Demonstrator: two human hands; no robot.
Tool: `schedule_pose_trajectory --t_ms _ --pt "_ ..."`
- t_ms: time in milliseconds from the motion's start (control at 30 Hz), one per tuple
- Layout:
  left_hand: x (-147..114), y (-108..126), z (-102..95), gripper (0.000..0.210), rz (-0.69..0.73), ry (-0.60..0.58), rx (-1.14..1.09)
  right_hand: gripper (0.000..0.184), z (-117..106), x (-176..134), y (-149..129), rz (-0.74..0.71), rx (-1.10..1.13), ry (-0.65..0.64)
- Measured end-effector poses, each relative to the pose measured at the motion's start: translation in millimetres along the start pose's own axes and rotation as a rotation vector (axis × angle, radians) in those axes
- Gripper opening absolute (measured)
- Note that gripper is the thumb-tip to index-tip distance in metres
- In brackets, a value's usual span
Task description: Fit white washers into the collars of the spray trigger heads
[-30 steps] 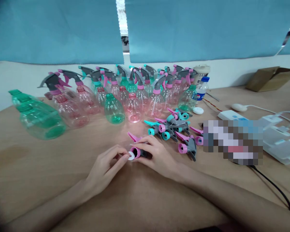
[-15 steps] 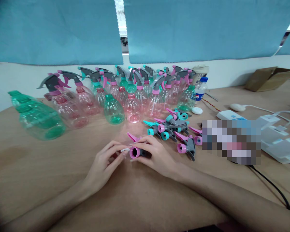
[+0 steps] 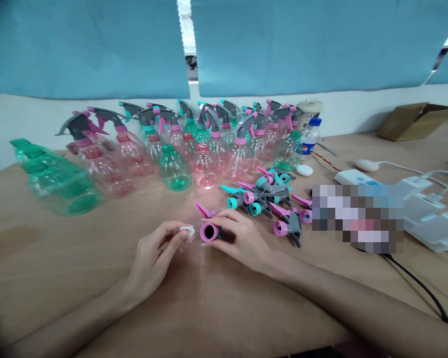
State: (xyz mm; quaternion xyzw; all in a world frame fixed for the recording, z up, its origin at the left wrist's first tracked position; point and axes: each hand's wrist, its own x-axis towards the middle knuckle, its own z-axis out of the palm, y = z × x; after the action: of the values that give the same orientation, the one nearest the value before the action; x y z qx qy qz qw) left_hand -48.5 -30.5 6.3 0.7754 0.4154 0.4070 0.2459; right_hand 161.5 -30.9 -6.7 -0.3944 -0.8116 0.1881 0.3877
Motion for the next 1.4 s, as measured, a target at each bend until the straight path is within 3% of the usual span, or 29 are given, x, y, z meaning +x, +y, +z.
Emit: schedule_pose_trajectory --t_ms 300,567,767,1267,1400 --pt "1 3 -0.8 0.022 0.272 -0.018 0.066 0.028 3 1 -6 -0.051 0.046 0.04" --pt "0 4 4.1 0.007 0.285 0.021 0.049 0.025 4 1 -12 -0.063 0.07 0.042" --pt "0 11 3.0 0.006 0.443 -0.022 0.031 0.023 10 -2 -20 -0.103 0.151 0.036" --pt "-1 10 -0.8 0.007 0.397 0.057 0.025 0.028 10 -4 -20 -0.085 0.171 0.025" --pt "2 9 -3.1 0.01 0.461 0.025 0.065 0.026 10 -5 -19 -0.098 0.151 0.027"
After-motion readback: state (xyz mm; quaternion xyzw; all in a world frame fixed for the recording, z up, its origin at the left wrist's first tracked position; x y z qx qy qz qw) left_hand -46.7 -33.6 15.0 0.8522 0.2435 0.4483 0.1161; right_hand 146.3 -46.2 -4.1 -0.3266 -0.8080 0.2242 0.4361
